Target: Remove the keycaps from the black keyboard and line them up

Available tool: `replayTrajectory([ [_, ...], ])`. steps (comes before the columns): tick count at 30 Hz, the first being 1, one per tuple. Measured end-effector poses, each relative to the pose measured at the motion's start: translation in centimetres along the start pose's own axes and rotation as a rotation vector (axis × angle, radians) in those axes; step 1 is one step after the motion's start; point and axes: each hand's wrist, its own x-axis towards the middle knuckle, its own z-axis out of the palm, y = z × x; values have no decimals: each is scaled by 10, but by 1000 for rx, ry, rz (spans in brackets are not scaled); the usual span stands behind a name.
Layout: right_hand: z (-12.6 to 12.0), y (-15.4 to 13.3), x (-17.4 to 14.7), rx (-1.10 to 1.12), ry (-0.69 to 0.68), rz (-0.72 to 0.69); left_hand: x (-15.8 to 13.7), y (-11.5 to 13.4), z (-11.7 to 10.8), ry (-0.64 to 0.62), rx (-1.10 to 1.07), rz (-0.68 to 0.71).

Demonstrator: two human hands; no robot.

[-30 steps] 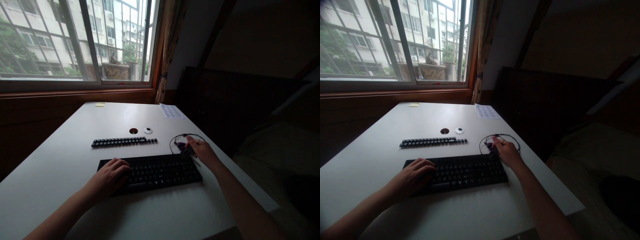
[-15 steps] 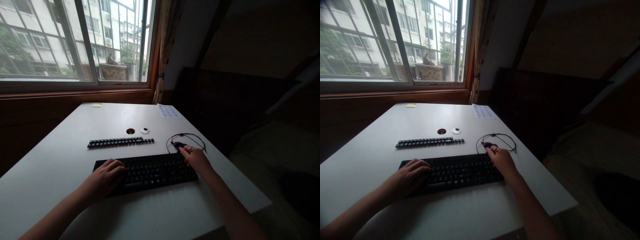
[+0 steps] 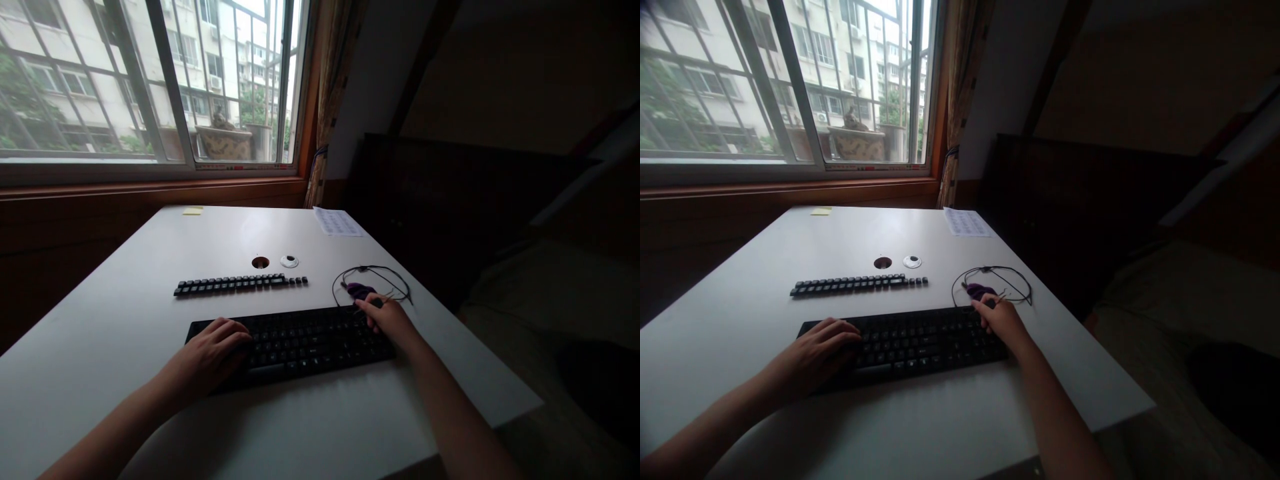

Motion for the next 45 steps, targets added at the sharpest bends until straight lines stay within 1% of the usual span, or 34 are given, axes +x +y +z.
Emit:
replayTrajectory([
  [6,0,2,2,41,9,2,0,1,-1,19,0,2],
  [13,-1,3,2,65,37,9,1,1,-1,-6,5,-9],
  [17,0,-9,-5,45,76,2,0,1,0,2,21,3],
  [20,6,-26,-12,47,37,-51,0,3,-1,6,29,-4],
  [24,30,-56,-23,106,-92,-146,2,8,-5,34,53,-7],
  [26,47,-71,-27,155,-182,-187,3,10,-7,71,74,3],
  [29,77,-92,-33,307,-323,-217,2,11,-7,112,90,6],
  [33,112,-114,-38,520,-479,-207,-1,10,-4,186,31,-71],
  [35,126,-121,-42,598,-522,-205,-2,11,-2,213,-23,-122],
  [37,135,-125,-48,618,-524,-228,-2,14,-1,222,-95,-162],
  [39,141,-126,-54,592,-509,-257,0,17,-1,232,-171,-184],
  [42,144,-123,-62,507,-478,-321,2,20,-1,259,-278,-212],
  [45,145,-119,-67,400,-449,-386,4,22,0,237,-378,-270],
])
